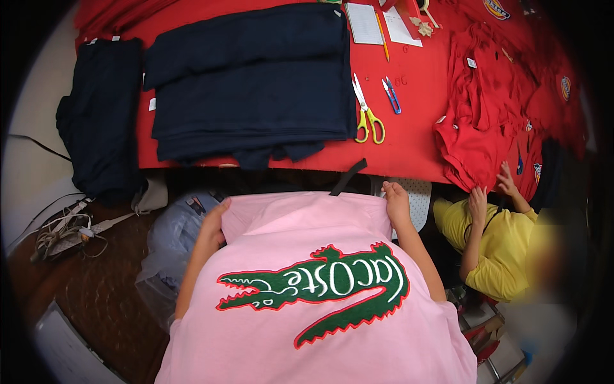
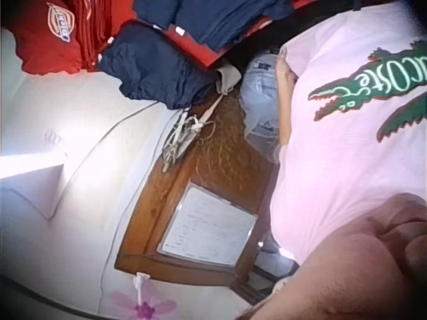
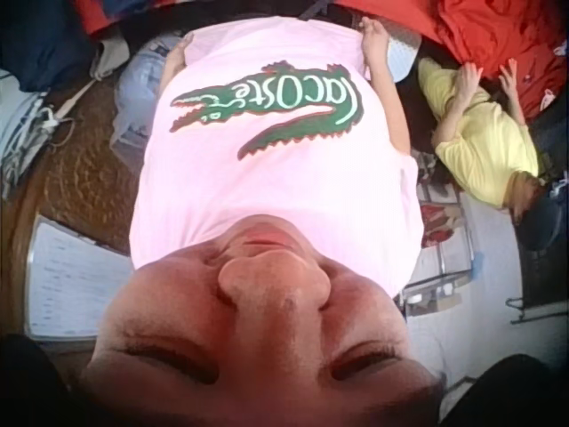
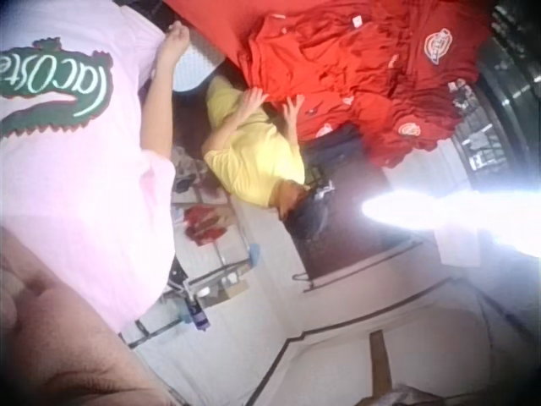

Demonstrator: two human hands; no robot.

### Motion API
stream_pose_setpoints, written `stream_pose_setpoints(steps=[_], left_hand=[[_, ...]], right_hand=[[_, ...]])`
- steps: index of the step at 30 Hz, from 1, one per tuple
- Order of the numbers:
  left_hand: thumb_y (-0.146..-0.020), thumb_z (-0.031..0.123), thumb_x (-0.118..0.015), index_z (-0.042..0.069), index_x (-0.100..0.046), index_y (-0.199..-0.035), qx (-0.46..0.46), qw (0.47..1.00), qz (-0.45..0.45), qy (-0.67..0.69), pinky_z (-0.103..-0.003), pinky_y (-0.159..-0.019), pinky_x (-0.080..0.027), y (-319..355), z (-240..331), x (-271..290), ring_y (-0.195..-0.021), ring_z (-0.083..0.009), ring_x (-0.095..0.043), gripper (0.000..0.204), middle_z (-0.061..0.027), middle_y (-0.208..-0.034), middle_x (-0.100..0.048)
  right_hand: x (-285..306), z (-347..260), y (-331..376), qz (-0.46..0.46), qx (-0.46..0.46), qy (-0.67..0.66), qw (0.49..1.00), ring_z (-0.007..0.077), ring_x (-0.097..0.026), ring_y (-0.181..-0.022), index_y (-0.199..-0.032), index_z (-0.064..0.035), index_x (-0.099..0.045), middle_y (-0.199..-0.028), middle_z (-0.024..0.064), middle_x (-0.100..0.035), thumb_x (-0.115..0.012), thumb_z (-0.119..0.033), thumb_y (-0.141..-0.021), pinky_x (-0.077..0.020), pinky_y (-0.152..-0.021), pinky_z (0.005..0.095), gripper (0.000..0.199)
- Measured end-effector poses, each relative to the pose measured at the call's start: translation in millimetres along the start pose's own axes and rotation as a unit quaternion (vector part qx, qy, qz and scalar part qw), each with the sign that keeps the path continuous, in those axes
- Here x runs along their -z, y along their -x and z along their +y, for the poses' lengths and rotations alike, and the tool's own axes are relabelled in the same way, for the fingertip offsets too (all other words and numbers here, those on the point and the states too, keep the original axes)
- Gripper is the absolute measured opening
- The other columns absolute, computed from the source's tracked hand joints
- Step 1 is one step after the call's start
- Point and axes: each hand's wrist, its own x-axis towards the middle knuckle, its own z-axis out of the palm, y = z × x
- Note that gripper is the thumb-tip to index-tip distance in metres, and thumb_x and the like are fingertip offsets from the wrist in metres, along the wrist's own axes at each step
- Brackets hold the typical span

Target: The person uses shears to trim loose threads from a stack of folded navy blue garments on a workspace table.

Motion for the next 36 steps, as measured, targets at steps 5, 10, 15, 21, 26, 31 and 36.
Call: stream_pose_setpoints(steps=[5, 10, 15, 21, 26, 31, 36], left_hand=[[-0.104, 0.033, -0.072, 0.004, -0.069, -0.137, 0.143, 0.983, -0.067, 0.097, -0.044, -0.105, -0.055, 40, -15, -7, -0.119, -0.0304, -0.070, 0.044, -0.0167, -0.131, -0.073], [-0.098, 0.031, -0.075, 0.003, -0.075, -0.126, 0.248, 0.947, -0.205, 0.016, -0.043, -0.098, -0.058, 68, -41, 51, -0.110, -0.0302, -0.074, 0.040, -0.0152, -0.121, -0.077], [-0.091, 0.028, -0.080, 0.003, -0.080, -0.115, 0.164, 0.917, -0.056, -0.358, -0.043, -0.092, -0.060, 13, -100, 121, -0.102, -0.0307, -0.076, 0.035, -0.0144, -0.111, -0.080], [-0.085, 0.024, -0.081, 0.001, -0.081, -0.106, 0.008, 0.803, 0.143, -0.578, -0.040, -0.084, -0.060, -1, -105, 87, -0.092, -0.0271, -0.076, 0.031, -0.0171, -0.099, -0.080], [-0.100, 0.009, -0.065, 0.003, -0.069, -0.110, -0.251, 0.931, -0.041, -0.261, -0.031, -0.081, -0.053, 25, -32, 4, -0.085, -0.0131, -0.065, 0.012, -0.0018, -0.092, -0.070], [-0.104, 0.009, -0.065, 0.003, -0.063, -0.100, -0.192, 0.880, -0.238, -0.364, -0.028, -0.076, -0.049, 72, 3, -68, -0.082, -0.0063, -0.055, 0.007, 0.0050, -0.087, -0.058], [-0.088, 0.012, -0.073, 0.005, -0.065, -0.089, -0.351, 0.681, -0.003, -0.642, -0.033, -0.073, -0.051, 74, 48, -78, -0.075, -0.0178, -0.066, 0.011, -0.0035, -0.076, -0.065]], right_hand=[[5, -25, 24, 0.052, 0.040, 0.227, 0.972, 0.0226, -0.065, -0.079, -0.101, -0.0017, -0.072, -0.084, 0.0132, -0.071, -0.066, -0.033, -0.105, -0.0503, -0.076, 0.0385, 0.032], [14, -38, 45, -0.218, 0.162, -0.009, 0.962, 0.0191, -0.060, -0.109, -0.120, -0.0034, -0.073, -0.115, 0.0061, -0.065, -0.067, -0.025, -0.103, -0.0446, -0.097, 0.0331, 0.029], [-9, -129, 85, -0.370, 0.260, -0.049, 0.891, 0.0182, -0.058, -0.112, -0.118, -0.0050, -0.074, -0.115, 0.0063, -0.061, -0.076, -0.014, -0.092, -0.0432, -0.105, 0.0335, 0.027], [-17, -150, 71, -0.337, 0.319, 0.124, 0.877, 0.0237, -0.065, -0.098, -0.105, -0.0006, -0.068, -0.099, 0.0081, -0.064, -0.068, -0.008, -0.100, -0.0504, -0.092, 0.0341, 0.010], [-32, -169, 39, -0.203, 0.320, 0.104, 0.919, 0.0204, -0.066, -0.089, -0.103, 0.0014, -0.066, -0.096, 0.0091, -0.066, -0.068, -0.011, -0.101, -0.0521, -0.084, 0.0328, 0.013], [-38, -172, -10, -0.133, 0.316, 0.129, 0.931, 0.0182, -0.068, -0.082, -0.104, -0.0033, -0.071, -0.089, 0.0076, -0.069, -0.072, -0.011, -0.098, -0.0541, -0.076, 0.0329, 0.010], [-34, -172, -56, 0.128, 0.296, 0.381, 0.867, 0.0298, -0.072, -0.083, -0.102, -0.0062, -0.073, -0.093, 0.0103, -0.073, -0.080, -0.029, -0.092, -0.0561, -0.073, 0.0423, 0.026]])
